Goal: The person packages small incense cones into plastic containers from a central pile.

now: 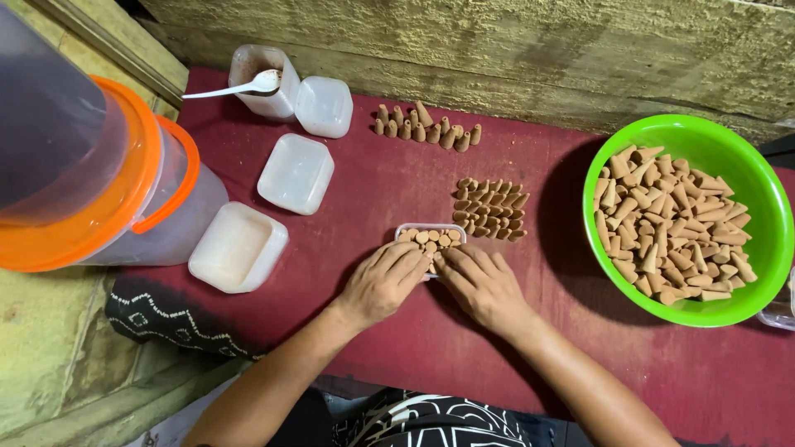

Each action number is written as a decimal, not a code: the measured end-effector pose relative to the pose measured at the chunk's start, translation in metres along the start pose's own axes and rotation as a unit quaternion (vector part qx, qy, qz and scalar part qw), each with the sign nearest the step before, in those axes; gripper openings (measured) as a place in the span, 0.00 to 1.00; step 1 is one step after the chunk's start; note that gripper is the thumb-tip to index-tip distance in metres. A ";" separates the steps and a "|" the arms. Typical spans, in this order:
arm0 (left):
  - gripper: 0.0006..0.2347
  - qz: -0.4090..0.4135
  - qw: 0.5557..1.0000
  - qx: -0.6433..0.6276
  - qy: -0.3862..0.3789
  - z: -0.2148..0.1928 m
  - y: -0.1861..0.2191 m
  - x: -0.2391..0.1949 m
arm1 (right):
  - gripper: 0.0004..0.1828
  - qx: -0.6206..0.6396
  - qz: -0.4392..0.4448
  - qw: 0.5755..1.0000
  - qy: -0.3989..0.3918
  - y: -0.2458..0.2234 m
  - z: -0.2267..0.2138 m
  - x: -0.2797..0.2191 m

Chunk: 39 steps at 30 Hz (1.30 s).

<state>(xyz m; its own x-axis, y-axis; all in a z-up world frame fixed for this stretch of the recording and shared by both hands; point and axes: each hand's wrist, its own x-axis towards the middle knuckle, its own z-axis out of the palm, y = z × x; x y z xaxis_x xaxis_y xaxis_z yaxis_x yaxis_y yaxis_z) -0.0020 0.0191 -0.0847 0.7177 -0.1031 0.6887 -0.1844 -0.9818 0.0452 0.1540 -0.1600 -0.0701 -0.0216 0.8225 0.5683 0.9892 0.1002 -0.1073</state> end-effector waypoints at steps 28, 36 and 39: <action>0.37 -0.184 0.941 -0.284 -0.003 -0.024 -0.012 0.019 | 0.39 0.060 0.106 0.990 0.078 0.020 -0.023 0.013; 0.36 -0.139 0.712 -0.688 0.016 -0.025 -0.017 0.091 | 0.51 0.518 0.232 0.813 0.131 0.047 -0.024 -0.015; 0.33 -0.259 0.671 -0.691 0.074 0.022 -0.016 0.087 | 0.49 0.508 0.223 0.810 0.190 0.043 -0.011 -0.008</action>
<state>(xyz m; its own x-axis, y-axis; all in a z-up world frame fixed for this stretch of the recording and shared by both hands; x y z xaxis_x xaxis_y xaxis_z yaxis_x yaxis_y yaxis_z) 0.0783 0.0219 -0.0413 0.8701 0.3115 0.3819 -0.4563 0.2166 0.8631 0.1987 -0.1685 -0.0702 0.5419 0.6920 0.4769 0.2520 0.4075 -0.8777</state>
